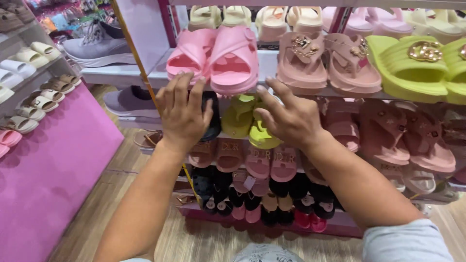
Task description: The person uses a white cloth to wipe and clean various pairs of shoes displayed on a multi-tiered rack. They handle different styles, including slides, sandals, and sneakers, moving them slightly to wipe the surfaces and then placing them back on the shelves.
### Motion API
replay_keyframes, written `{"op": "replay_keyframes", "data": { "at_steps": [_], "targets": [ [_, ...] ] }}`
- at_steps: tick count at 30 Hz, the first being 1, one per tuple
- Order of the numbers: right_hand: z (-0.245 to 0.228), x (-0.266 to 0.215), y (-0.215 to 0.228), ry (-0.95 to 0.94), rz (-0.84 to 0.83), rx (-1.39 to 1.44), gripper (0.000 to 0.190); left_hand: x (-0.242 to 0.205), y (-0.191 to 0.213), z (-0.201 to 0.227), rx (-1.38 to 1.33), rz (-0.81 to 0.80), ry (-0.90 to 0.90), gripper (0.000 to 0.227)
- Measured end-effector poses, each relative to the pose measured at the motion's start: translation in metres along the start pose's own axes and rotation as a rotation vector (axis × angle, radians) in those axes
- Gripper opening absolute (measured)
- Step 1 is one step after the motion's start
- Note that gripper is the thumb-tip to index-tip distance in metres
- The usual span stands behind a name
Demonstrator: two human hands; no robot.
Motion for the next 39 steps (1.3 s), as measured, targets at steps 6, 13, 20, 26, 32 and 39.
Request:
{"op": "replay_keyframes", "data": {
  "at_steps": [6, 13, 20, 26, 32, 39],
  "targets": [
    [-0.017, 0.026, -0.049, 0.016, -0.052, -0.088, 0.039, 0.003, -0.013, -0.025, 0.031, -0.085, -0.06, 0.03],
    [-0.012, 0.021, -0.066, 0.02, -0.08, -0.139, 0.04, 0.004, -0.023, -0.034, -0.018, -0.095, -0.099, 0.03],
    [-0.009, 0.016, -0.055, 0.005, -0.111, -0.16, 0.039, 0.011, -0.019, -0.023, -0.028, -0.121, -0.122, 0.03],
    [-0.006, 0.016, -0.056, 0.031, -0.116, -0.215, 0.034, 0.011, -0.024, -0.022, 0.065, -0.131, -0.149, 0.032],
    [-0.004, 0.01, -0.05, 0.041, -0.186, -0.207, 0.045, 0.015, -0.012, -0.024, 0.014, -0.163, -0.115, 0.035],
    [-0.045, -0.046, -0.03, 0.053, -0.008, 0.12, 0.03, -0.074, 0.012, -0.031, -0.19, 0.018, 0.081, 0.029]
  ]
}}
Point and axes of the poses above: each hand's wrist, its own x-axis towards the middle knuckle, its own y-axis out of the back of the hand, z = x × y, the point moved 8 cm from there along x, towards the middle knuckle, and after that the axes turned 2 degrees about -y, right-handed, at the moved point
